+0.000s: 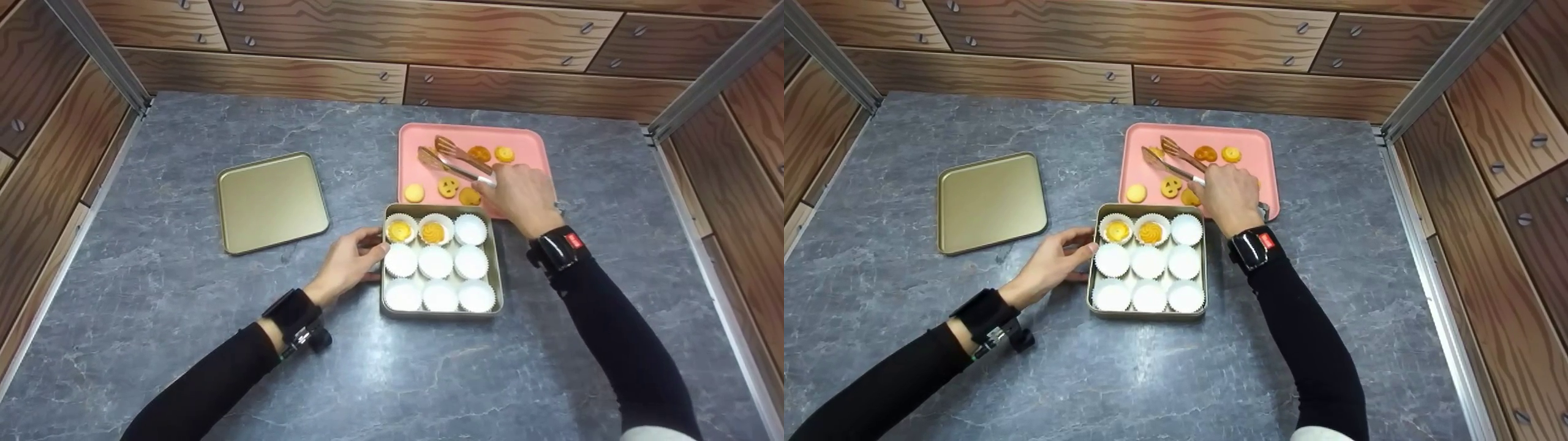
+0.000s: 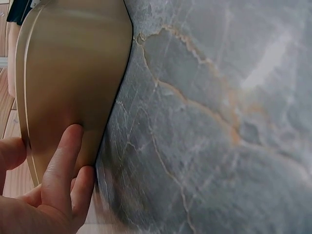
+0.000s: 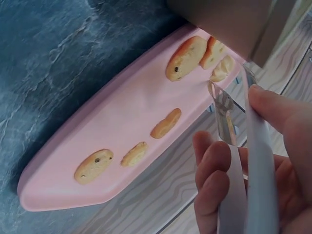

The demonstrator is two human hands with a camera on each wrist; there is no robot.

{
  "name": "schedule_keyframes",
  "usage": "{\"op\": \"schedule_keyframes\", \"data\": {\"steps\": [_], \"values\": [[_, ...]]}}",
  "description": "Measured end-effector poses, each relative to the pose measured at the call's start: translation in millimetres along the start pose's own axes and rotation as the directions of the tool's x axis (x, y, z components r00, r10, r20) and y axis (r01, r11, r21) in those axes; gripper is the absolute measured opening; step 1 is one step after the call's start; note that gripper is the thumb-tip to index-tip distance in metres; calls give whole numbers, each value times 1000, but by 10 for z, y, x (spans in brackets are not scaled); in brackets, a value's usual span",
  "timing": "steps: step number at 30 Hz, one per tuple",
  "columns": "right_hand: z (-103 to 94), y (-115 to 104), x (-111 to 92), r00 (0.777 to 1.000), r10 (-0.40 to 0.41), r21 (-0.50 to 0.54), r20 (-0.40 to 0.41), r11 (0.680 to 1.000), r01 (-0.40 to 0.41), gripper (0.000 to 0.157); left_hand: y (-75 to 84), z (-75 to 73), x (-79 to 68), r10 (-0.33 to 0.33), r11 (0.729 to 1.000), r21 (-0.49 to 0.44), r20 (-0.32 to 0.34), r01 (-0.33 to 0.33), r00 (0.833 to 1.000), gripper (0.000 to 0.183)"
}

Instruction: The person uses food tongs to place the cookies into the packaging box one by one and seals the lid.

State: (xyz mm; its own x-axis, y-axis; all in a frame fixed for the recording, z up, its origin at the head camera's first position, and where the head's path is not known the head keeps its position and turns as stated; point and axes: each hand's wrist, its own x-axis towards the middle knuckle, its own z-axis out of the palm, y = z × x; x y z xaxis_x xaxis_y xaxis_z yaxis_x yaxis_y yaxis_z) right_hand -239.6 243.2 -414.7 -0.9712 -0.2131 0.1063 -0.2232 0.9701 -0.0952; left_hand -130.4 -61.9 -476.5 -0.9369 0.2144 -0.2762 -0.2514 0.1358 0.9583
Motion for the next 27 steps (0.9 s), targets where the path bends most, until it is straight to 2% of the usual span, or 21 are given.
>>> {"op": "schedule_keyframes", "data": {"steps": [4,13,22,27], "values": [[36,-15,18,1000,20,10,18,1000,-21,44,4,1,-2,0,1000,11,1,0,1000,54],[77,-23,12,1000,11,7,28,1000,-11,41,13,-3,-2,-6,1000,13,-1,6,1000,55],[103,74,-23,999,-34,30,-30,999,35,37,3,9,-6,18,1000,20,-3,-18,1000,52],[115,132,-52,997,-57,34,-59,998,59,39,-2,10,-3,14,1000,16,-8,-14,1000,53]]}}
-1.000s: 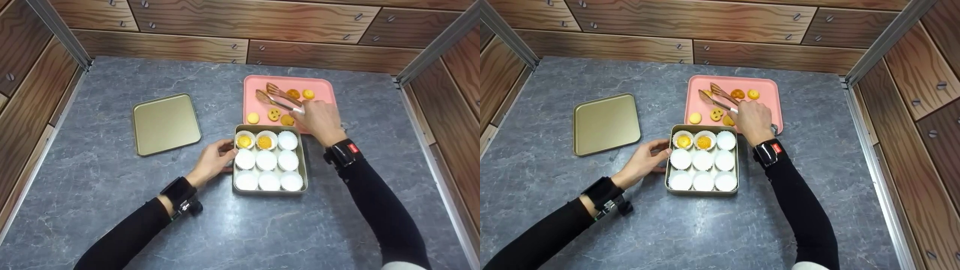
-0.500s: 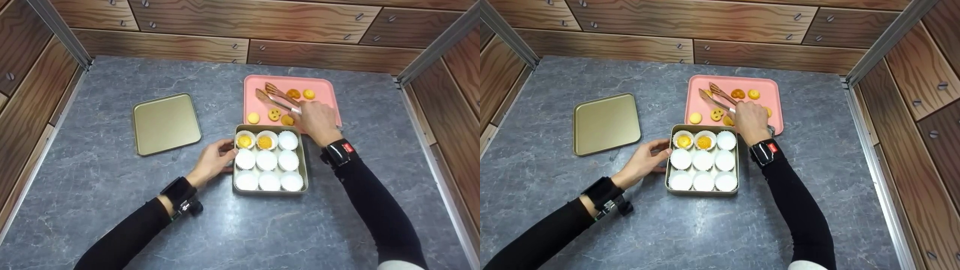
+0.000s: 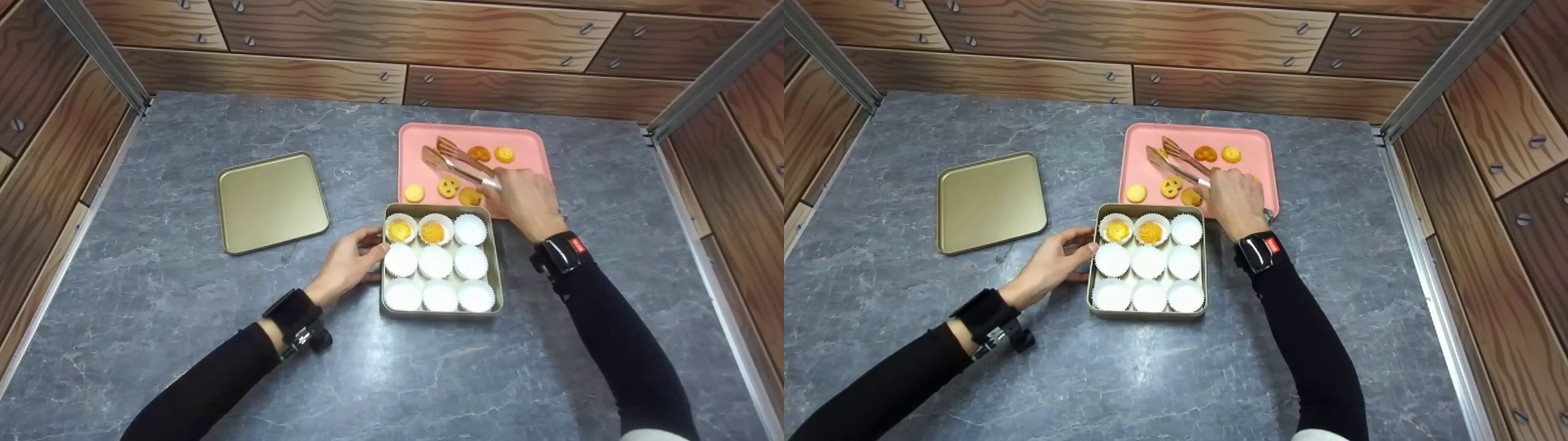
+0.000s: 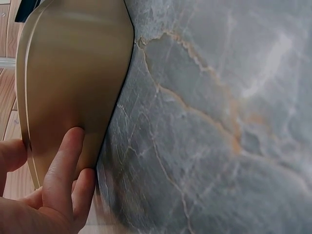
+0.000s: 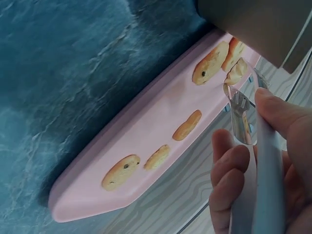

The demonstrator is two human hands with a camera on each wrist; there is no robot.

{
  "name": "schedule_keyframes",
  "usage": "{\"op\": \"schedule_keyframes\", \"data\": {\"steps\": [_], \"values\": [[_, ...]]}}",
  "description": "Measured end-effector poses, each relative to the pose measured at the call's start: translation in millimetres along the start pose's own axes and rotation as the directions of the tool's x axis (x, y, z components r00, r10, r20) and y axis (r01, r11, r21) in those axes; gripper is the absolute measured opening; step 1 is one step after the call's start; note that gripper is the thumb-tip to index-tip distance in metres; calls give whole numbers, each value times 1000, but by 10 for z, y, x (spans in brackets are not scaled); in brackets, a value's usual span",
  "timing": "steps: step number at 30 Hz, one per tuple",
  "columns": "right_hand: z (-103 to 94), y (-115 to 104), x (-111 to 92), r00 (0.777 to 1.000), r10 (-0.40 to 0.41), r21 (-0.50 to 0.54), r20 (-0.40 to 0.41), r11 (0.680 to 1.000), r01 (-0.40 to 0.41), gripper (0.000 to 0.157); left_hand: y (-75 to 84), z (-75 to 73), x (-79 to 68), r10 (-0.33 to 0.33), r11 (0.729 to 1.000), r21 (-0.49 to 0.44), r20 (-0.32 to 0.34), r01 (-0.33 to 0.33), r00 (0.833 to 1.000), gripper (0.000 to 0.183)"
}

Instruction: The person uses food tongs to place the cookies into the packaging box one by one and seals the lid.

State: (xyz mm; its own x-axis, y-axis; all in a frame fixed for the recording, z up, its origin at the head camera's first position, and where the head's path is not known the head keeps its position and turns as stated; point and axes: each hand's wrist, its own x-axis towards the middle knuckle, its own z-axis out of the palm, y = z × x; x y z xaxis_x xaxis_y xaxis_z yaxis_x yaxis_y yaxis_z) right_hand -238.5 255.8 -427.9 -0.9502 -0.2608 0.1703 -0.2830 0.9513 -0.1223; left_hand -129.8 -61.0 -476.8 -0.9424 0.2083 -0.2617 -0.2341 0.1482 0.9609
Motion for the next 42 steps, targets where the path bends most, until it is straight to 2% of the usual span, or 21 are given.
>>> {"op": "schedule_keyframes", "data": {"steps": [14,29,35,42], "values": [[-77,64,-90,1000,15,14,19,1000,-16,39,13,-1,-8,-28,999,-31,0,28,1000,54],[4,-140,-11,999,44,1,11,999,-44,41,19,-1,1,-1,1000,-17,3,1,1000,52],[15,-115,-38,1000,31,-11,2,999,-31,40,26,5,-5,-26,999,-27,6,26,1000,53],[19,-16,-101,1000,-10,-4,-21,1000,10,40,14,3,3,-16,1000,-3,0,16,1000,53]]}}
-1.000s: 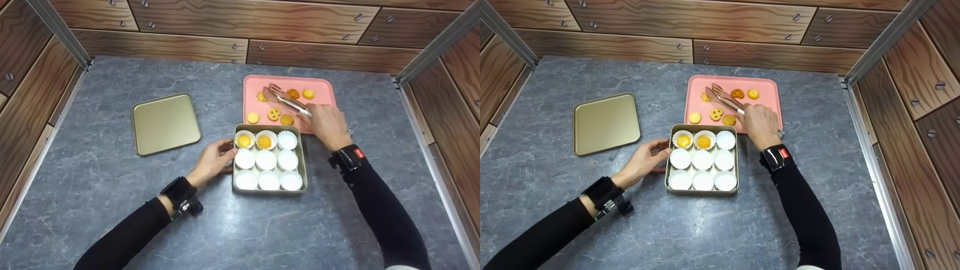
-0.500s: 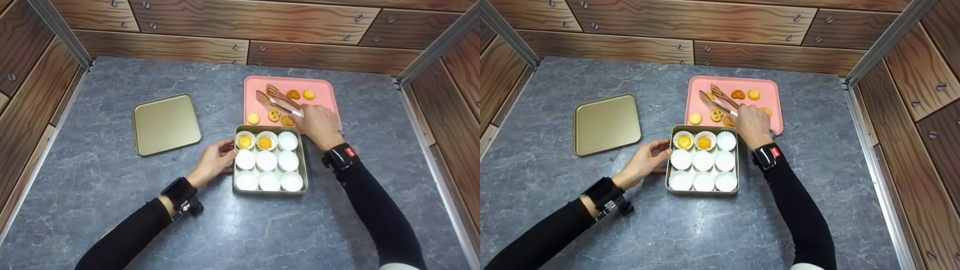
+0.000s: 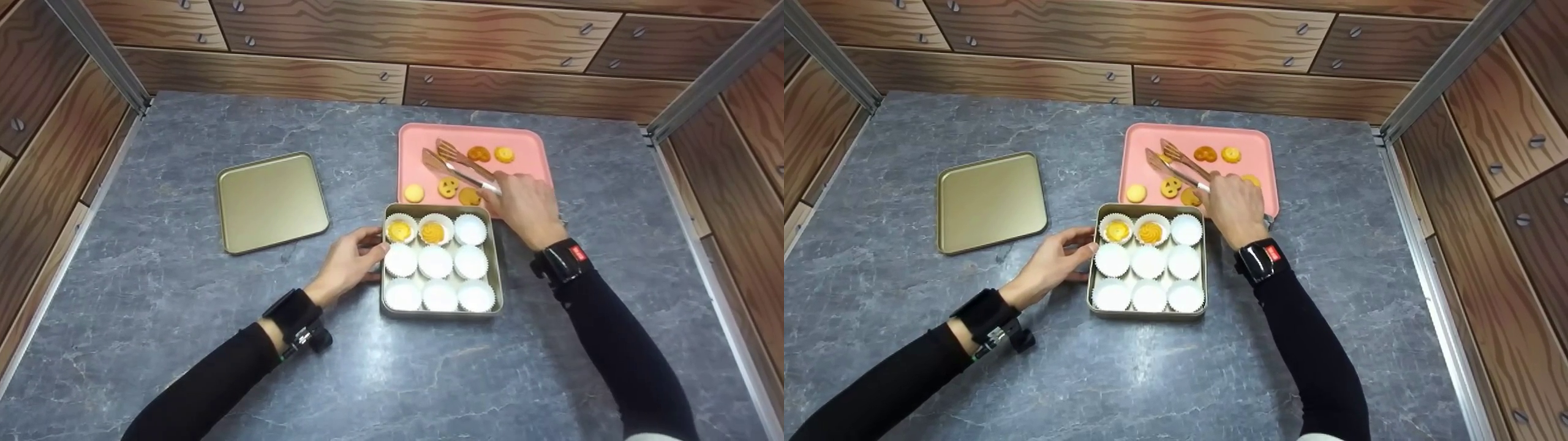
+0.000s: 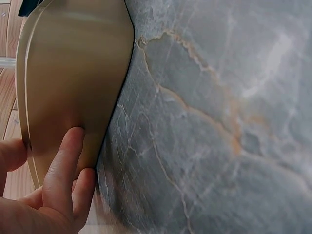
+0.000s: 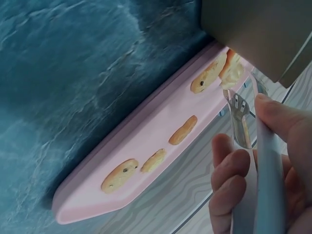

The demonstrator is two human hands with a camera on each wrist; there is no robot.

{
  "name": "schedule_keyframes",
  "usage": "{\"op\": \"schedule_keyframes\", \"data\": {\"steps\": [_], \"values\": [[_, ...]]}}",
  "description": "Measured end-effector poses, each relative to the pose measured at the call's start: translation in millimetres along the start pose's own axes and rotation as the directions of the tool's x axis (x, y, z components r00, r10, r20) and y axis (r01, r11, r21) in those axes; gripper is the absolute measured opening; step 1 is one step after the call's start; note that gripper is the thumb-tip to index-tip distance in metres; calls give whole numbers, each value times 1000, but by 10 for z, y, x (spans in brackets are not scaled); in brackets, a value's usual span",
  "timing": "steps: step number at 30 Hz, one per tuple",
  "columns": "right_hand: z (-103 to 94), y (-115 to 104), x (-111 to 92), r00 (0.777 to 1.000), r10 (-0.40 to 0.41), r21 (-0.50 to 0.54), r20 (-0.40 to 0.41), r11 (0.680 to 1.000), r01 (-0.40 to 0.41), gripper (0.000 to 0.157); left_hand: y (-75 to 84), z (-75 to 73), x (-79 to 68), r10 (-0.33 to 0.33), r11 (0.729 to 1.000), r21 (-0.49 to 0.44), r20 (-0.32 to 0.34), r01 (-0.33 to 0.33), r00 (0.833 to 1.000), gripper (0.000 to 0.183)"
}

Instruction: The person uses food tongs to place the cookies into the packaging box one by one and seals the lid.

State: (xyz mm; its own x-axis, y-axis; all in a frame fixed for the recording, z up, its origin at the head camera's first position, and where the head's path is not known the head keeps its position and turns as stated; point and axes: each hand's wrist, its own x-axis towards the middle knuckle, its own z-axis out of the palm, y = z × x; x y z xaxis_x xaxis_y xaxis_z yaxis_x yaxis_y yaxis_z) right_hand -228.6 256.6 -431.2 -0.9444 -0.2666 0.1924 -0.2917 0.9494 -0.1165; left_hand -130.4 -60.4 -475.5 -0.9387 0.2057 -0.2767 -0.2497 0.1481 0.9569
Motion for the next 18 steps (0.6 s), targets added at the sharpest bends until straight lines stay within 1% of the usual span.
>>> {"op": "schedule_keyframes", "data": {"steps": [8,13,15,18], "values": [[-44,87,-66,1000,-5,-11,22,1000,5,37,7,-13,-8,9,999,50,-8,-9,1000,53],[-68,110,-108,1000,-31,-27,1,999,31,37,4,-11,-12,11,1000,20,5,-11,1000,53],[-80,113,-118,1000,-29,-26,-8,999,29,36,1,-9,-14,6,1000,0,10,-6,1000,53],[-97,109,-120,1000,-15,-8,4,1000,15,36,0,-7,-15,-1,1000,-15,7,1,1000,53]]}}
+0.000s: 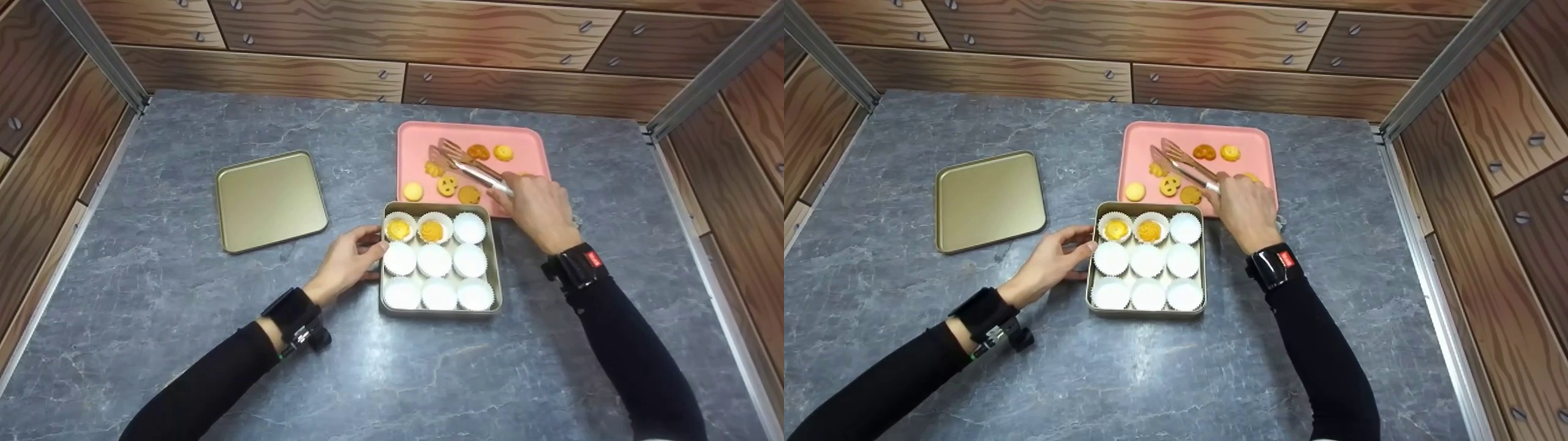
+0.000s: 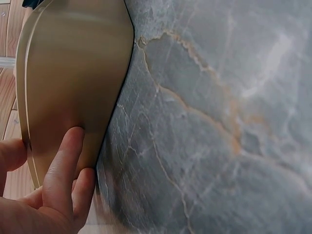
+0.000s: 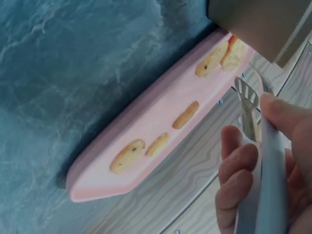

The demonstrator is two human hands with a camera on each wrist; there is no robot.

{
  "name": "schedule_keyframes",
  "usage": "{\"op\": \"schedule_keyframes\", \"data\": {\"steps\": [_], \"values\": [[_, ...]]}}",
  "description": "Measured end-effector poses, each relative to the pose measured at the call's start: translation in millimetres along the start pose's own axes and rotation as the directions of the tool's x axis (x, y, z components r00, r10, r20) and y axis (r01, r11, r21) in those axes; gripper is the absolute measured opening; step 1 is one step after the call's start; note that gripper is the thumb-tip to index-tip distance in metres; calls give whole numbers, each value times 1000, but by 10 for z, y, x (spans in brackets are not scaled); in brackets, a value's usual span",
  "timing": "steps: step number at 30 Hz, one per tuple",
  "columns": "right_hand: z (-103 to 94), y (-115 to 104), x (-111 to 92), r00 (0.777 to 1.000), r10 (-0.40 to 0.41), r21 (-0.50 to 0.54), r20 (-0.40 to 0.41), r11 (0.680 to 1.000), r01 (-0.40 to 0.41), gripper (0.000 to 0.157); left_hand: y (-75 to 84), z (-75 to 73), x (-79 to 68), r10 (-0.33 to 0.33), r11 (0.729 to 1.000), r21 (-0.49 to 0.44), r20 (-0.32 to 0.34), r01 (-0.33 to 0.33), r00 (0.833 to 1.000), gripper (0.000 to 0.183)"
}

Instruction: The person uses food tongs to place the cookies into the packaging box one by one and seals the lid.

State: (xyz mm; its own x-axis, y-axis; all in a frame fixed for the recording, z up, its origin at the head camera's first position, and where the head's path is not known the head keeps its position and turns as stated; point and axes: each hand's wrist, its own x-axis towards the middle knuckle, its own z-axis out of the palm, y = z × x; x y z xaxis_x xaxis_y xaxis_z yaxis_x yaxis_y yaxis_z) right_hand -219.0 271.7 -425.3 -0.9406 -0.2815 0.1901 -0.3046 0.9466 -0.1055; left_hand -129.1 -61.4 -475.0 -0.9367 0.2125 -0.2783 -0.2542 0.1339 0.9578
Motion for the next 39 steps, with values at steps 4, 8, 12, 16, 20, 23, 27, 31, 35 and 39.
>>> {"op": "schedule_keyframes", "data": {"steps": [4,8,12,16,20,23,27,31,35,39], "values": [[-3,-12,2,1000,4,23,20,1000,-4,36,-2,-4,-1,-6,1000,-9,-1,6,1000,53],[8,-27,-17,1000,1,18,28,1000,-2,40,-11,-1,1,-8,1000,-9,0,8,1000,53],[10,-48,-21,1000,-1,-12,30,1000,1,43,-4,-4,-5,-5,1000,-2,-4,5,1000,53],[9,-65,-10,1000,-20,-36,15,999,21,42,6,-5,-5,-2,1000,6,-4,2,1000,53],[12,-63,-9,999,-43,-43,2,998,43,41,6,-3,4,18,999,48,-11,-18,1000,53],[22,-48,-13,999,-45,-36,-2,998,45,39,7,0,6,14,999,37,-7,-14,1000,53],[35,-28,-20,999,-43,-29,-2,999,43,39,6,6,8,-4,1000,-11,4,4,1000,54],[25,-13,-30,999,-41,-38,6,998,42,39,11,7,3,-3,1000,2,1,3,1000,54],[-2,-1,-36,999,-40,-39,7,998,40,37,14,5,-1,-7,1000,9,-2,7,1000,54],[-21,10,-38,999,-29,-32,16,999,30,35,13,2,-2,-17,1000,-3,2,17,1000,54]]}}
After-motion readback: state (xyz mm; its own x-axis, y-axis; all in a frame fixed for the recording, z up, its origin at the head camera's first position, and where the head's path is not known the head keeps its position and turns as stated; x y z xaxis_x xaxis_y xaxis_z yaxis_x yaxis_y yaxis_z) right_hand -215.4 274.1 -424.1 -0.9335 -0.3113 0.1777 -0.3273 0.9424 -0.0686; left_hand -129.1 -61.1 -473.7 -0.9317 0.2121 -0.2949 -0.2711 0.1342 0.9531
